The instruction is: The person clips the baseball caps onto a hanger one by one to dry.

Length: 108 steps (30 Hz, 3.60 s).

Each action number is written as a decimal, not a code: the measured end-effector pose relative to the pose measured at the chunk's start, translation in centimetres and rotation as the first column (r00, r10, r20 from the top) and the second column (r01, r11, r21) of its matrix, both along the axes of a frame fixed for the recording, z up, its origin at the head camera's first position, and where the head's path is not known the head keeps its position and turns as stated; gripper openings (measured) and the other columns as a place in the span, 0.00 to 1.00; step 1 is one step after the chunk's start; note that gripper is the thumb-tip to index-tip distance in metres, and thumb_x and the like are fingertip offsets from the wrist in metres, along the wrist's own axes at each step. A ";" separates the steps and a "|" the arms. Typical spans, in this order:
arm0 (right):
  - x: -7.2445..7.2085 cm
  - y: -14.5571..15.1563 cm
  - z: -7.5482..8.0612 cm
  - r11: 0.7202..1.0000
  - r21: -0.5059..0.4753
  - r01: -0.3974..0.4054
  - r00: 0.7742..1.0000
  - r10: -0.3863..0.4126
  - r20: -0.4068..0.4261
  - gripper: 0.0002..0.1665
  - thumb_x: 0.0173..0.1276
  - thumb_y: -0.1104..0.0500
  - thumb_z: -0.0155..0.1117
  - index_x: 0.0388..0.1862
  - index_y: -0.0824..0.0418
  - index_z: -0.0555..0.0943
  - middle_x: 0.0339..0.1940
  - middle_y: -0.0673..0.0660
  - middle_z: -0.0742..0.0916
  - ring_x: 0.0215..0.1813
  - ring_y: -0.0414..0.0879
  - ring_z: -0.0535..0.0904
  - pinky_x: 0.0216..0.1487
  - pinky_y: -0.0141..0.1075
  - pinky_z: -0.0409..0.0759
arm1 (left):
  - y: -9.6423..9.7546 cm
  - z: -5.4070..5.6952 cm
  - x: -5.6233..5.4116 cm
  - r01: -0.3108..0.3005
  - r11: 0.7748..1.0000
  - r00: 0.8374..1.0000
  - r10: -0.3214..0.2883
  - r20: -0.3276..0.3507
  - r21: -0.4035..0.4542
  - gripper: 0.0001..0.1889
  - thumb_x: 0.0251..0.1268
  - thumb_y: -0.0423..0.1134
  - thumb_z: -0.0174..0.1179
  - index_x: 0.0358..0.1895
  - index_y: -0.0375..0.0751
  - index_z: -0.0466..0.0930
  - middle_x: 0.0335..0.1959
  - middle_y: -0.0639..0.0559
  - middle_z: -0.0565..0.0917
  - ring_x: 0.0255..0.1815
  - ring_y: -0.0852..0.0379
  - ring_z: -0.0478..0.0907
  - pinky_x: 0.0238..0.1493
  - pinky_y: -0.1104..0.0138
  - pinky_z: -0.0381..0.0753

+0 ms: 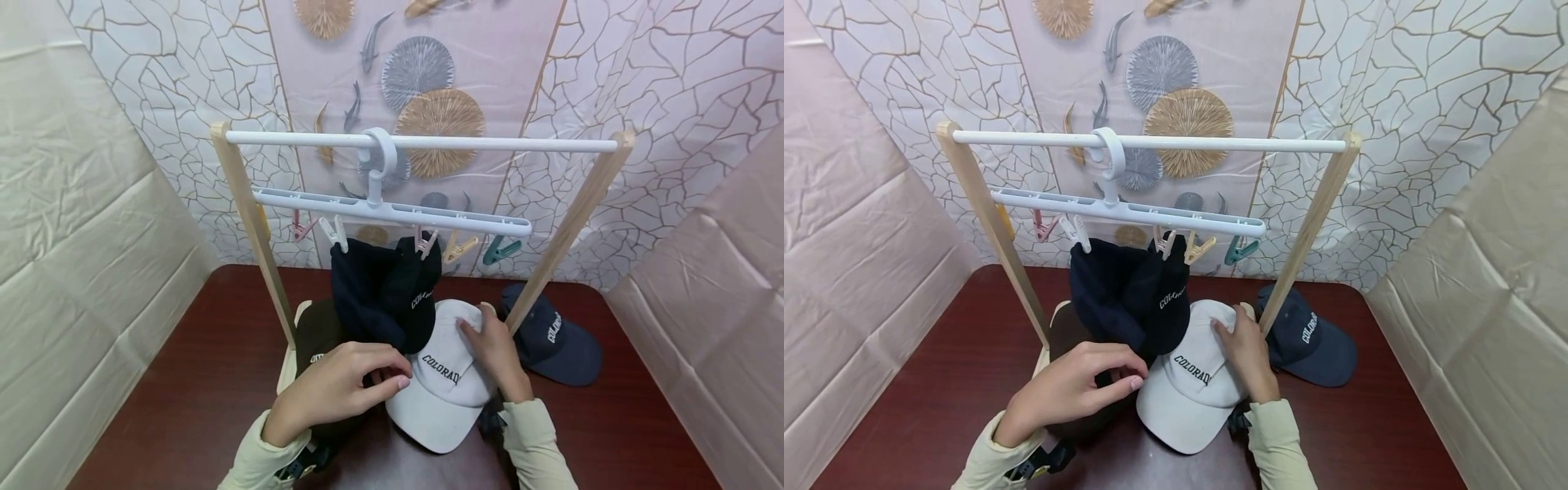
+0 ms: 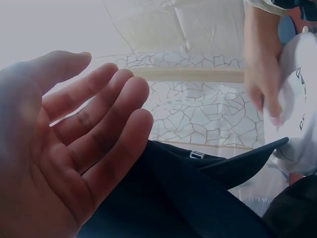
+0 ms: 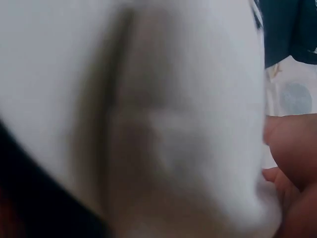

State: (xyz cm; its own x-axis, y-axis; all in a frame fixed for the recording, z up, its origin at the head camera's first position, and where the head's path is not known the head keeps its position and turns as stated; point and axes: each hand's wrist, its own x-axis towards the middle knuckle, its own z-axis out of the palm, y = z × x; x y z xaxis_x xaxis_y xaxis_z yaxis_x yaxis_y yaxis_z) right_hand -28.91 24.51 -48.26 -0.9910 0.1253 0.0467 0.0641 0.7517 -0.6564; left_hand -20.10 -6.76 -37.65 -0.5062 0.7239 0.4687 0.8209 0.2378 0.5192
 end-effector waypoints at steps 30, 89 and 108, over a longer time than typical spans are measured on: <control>2.3 1.4 6.5 0.907 -0.261 -0.329 0.944 0.315 -0.098 0.20 0.77 0.57 0.69 0.60 0.67 0.82 0.50 0.63 0.87 0.41 0.44 0.84 0.42 0.34 0.82 | 0.3 0.3 -0.1 -0.081 0.961 0.988 0.113 -0.108 0.266 0.05 0.76 0.34 0.64 0.41 0.49 0.87 0.31 0.62 0.84 0.28 0.71 0.73 0.28 0.77 0.75; 6.7 2.6 10.6 0.872 -0.099 -0.479 0.873 0.485 0.050 0.33 0.68 0.54 0.78 0.62 0.62 0.69 0.51 0.59 0.81 0.52 0.51 0.78 0.50 0.43 0.77 | 5.9 9.0 0.4 -0.156 0.923 0.757 0.340 -0.558 0.351 0.17 0.69 0.49 0.68 0.52 0.43 0.87 0.51 0.48 0.85 0.62 0.48 0.79 0.80 0.51 0.63; 7.8 1.7 12.3 0.851 0.300 -0.431 0.884 0.465 -0.047 0.11 0.75 0.56 0.70 0.32 0.56 0.80 0.26 0.46 0.76 0.29 0.40 0.71 0.33 0.36 0.70 | 3.8 7.8 1.5 -0.062 0.870 0.817 0.326 -0.475 0.489 0.19 0.80 0.50 0.52 0.54 0.39 0.85 0.66 0.36 0.79 0.73 0.39 0.74 0.77 0.40 0.65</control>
